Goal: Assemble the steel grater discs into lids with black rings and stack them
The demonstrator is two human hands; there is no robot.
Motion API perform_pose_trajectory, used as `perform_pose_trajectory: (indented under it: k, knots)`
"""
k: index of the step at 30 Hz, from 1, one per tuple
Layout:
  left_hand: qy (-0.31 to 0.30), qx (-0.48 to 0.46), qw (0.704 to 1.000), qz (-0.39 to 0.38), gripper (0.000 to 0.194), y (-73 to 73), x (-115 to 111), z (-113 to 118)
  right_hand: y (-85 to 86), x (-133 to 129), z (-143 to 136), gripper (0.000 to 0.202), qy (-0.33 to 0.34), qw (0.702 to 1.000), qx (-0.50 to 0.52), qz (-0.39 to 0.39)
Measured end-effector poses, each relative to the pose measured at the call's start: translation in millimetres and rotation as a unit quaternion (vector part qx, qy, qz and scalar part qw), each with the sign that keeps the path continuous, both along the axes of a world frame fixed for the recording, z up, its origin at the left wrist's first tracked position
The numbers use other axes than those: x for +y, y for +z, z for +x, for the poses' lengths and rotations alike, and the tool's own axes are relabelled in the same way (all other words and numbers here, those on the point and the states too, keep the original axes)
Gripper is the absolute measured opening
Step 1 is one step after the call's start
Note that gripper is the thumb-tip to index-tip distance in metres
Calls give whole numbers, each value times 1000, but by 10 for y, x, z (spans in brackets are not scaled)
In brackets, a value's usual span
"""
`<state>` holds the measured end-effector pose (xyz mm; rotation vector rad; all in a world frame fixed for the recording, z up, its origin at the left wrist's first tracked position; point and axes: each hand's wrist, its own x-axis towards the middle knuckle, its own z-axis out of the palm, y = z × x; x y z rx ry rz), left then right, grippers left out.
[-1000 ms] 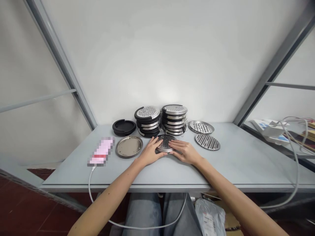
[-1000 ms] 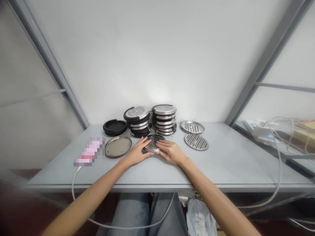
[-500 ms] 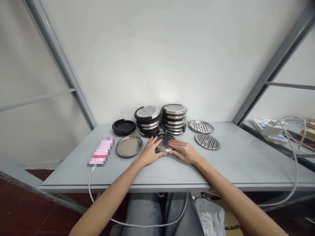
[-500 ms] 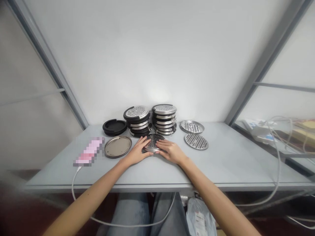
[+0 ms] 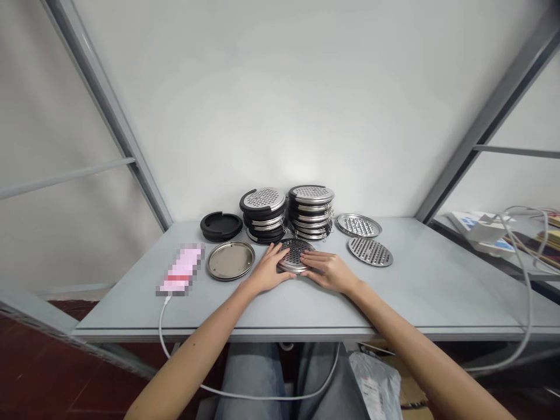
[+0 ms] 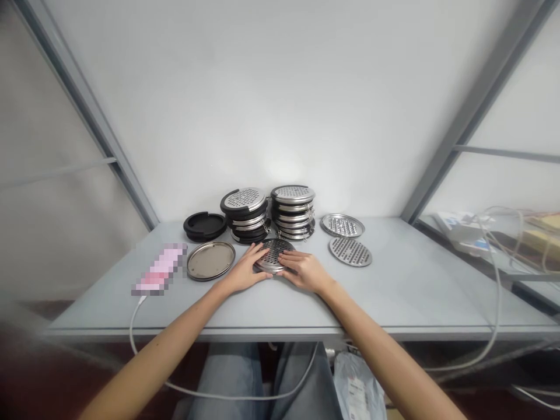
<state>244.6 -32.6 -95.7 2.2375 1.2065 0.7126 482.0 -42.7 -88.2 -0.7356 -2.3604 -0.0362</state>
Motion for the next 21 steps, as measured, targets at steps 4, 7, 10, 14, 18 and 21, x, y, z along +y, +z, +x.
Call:
perform_pose_trajectory:
  k: [4, 7, 10, 14, 18, 21]
  knots:
    - [1, 0, 1000, 2, 79, -3, 5, -1, 1, -3, -9, 32, 0, 1000, 3, 0]
    - [0, 2, 1000, -3, 81, 1, 0, -3, -4, 1, -12, 31, -5, 1000, 6, 21]
    - [0, -2, 1000, -6, 82, 7, -6, -6, -2, 6, -11, 32, -9, 999, 8, 45]
    - [4, -9, 1000, -2, 82, 9, -9, 0, 3, 9, -4, 32, -19, 997, 8, 69]
    - [7, -11, 1000, 1, 83, 24, -20, 14, -4, 6, -2, 33, -31, 996, 8, 87]
    - [3, -14, 1000, 13, 86, 49, -39, 17, -4, 3, -11, 31, -46, 994, 25, 95]
